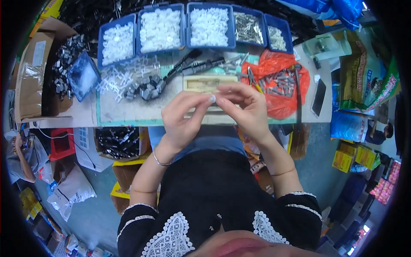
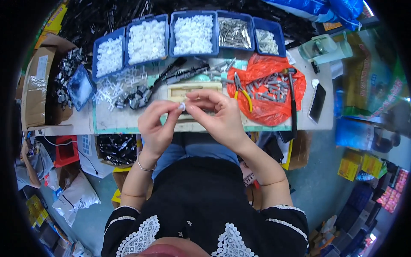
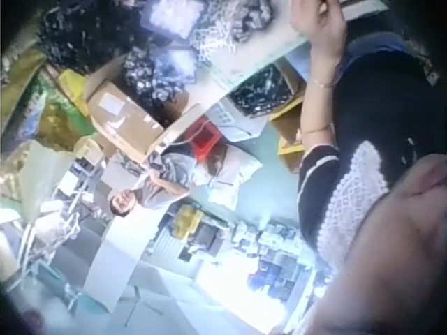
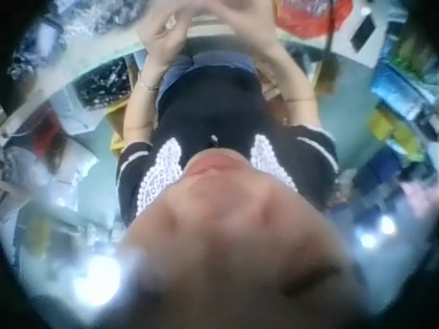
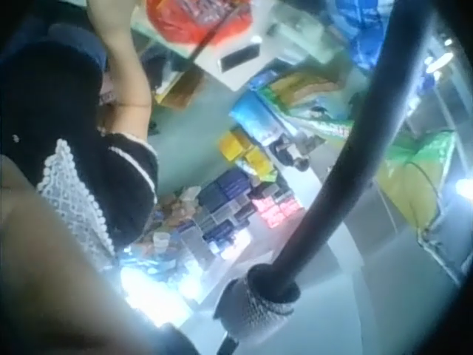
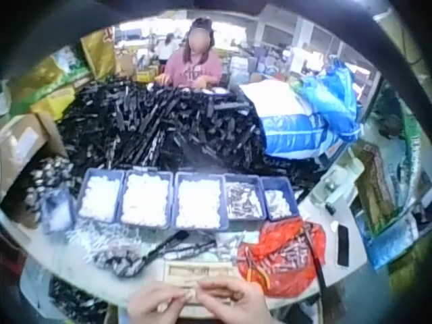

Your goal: The person assembles small plastic housings, metal clips, and springs using a wooden assembly jig, pliers, and a screwdriver.

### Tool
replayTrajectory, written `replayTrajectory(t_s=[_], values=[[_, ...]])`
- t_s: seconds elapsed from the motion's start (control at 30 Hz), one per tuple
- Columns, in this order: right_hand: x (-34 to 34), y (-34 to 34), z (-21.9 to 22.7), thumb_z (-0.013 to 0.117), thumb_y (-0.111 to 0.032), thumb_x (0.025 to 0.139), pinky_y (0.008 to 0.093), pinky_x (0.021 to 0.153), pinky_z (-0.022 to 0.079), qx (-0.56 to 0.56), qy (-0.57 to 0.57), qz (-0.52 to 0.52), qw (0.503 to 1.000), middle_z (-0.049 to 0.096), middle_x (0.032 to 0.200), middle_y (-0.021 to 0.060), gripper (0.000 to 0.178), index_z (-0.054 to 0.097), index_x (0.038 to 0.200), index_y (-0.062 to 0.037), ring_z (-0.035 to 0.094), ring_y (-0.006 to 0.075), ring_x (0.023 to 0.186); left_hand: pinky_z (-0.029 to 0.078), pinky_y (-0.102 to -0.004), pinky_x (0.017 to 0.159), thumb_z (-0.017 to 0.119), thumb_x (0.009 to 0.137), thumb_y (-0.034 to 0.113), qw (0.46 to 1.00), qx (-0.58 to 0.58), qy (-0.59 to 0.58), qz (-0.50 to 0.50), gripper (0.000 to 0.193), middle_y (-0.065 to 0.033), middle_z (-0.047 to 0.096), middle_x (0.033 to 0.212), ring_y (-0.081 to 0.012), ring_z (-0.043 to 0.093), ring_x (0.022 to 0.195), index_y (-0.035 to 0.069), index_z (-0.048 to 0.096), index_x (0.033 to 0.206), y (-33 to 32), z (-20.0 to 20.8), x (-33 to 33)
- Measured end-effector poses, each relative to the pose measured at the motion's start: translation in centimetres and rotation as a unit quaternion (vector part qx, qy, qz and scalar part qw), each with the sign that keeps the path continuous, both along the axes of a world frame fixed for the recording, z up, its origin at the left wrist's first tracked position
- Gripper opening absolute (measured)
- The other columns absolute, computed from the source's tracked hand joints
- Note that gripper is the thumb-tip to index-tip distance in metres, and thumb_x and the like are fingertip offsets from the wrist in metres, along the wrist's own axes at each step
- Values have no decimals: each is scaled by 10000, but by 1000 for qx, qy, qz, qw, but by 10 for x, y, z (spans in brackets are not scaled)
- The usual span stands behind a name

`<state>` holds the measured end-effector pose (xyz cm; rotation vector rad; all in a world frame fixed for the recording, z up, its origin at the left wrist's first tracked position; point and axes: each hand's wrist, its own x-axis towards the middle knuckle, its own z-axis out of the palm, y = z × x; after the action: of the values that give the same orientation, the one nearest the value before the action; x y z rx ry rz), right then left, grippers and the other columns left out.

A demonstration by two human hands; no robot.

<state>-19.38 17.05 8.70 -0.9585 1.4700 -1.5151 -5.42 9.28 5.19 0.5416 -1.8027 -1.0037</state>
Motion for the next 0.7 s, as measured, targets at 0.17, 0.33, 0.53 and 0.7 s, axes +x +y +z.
replayTrajectory(t_s=[0.17,0.33,0.53,0.7], values=[[-3,29,-19,672,-71,791,296,751,472,64,128,127,982,642,891,75,114,627,860,8,607,176,824,513,-290,569,678,641,-9,965,-242,-80,-57,273,-84,646,836,-192,625,669,-4,666,914,14,-19,30],[4,25,-23,667,-77,742,357,780,411,27,316,115,941,583,897,78,100,607,804,-25,527,273,892,535,-294,606,632,637,49,935,-325,-116,-87,307,-95,642,890,-198,628,712,-3,661,938,11,-29,35],[-10,-4,-64,657,-86,742,360,810,360,-54,510,77,855,566,878,50,107,578,814,-77,526,235,873,475,-348,694,696,686,102,949,-238,-208,4,271,-67,634,954,-226,610,856,28,649,943,0,-39,30],[-11,-11,-77,675,-81,721,367,843,348,-102,571,107,808,563,888,33,163,583,855,-89,518,233,846,432,-348,747,716,700,124,950,-216,-225,-12,271,-53,630,950,-210,596,880,46,648,950,-3,-61,34]])
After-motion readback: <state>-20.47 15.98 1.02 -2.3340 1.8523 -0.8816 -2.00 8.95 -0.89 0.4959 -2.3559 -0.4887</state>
